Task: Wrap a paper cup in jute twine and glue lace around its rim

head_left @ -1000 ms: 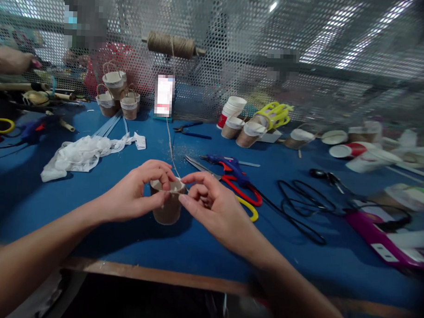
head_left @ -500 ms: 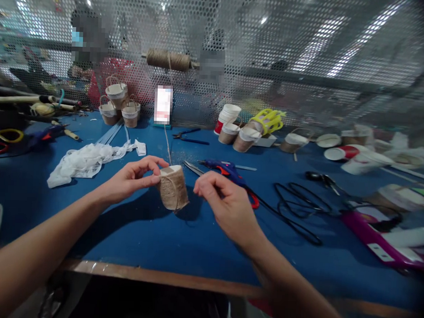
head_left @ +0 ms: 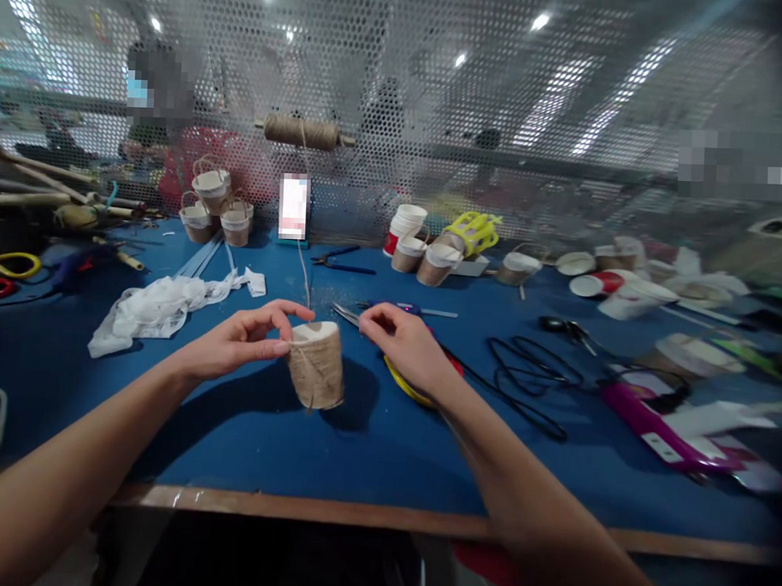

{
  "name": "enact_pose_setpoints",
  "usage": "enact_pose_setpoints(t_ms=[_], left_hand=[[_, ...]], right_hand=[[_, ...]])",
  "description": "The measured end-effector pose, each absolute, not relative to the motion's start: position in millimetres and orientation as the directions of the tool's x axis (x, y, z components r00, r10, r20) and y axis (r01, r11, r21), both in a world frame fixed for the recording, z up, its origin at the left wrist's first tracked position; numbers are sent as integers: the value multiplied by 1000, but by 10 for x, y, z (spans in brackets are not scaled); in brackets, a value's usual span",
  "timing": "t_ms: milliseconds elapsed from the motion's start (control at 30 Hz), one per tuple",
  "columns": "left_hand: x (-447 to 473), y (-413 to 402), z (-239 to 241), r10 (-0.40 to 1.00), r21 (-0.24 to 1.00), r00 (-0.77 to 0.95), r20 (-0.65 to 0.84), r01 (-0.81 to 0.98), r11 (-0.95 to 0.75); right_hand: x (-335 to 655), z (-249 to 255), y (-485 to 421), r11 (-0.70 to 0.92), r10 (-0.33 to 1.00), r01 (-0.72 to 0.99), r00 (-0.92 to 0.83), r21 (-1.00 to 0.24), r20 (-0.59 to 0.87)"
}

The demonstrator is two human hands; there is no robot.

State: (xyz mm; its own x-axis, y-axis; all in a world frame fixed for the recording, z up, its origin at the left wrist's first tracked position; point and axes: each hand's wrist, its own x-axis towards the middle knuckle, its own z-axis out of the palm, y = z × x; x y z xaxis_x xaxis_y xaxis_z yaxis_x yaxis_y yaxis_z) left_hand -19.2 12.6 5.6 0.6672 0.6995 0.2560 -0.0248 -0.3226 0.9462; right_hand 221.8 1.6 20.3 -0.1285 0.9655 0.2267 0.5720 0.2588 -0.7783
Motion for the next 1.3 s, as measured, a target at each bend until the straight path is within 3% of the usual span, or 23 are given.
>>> enact_pose_setpoints(t_ms=[133,200,300,367,467,633,767,900,1100,1300], left_hand=[[-166,121,56,666,872,691,281,107,-479],[-148,114,55,648,812,700,300,169,-559],[-134,105,57,625,766,713,318,196,-613],[-135,104,58,616,754,720,320,199,-625],[-144,107,56,611,740,724,320,212,-639],[-154,110,56,618,731,723,309,235,-640],[-161,129,50,628,739,713,312,234,-632],[-172,153,31,644,756,704,300,236,-610],[-164,154,23,670,792,688,278,231,-566],[-152,178,-8,706,831,649,284,201,-519]], right_hand=[[2167,365,-51,309,951,653,-206,-691,230],[2209,444,-16,237,968,803,-145,-546,207],[2401,467,166,-1,980,962,55,-273,190],[2574,402,325,-93,977,974,129,-207,168],[2777,246,509,-153,988,980,156,-123,9],[2853,140,636,-191,975,978,180,-81,-129],[2862,198,681,-221,962,969,198,-112,-190],[2909,220,683,-246,960,944,206,-221,-191],[2934,188,587,-252,967,795,234,-551,-104],[2781,323,391,-163,971,456,232,-875,-60]])
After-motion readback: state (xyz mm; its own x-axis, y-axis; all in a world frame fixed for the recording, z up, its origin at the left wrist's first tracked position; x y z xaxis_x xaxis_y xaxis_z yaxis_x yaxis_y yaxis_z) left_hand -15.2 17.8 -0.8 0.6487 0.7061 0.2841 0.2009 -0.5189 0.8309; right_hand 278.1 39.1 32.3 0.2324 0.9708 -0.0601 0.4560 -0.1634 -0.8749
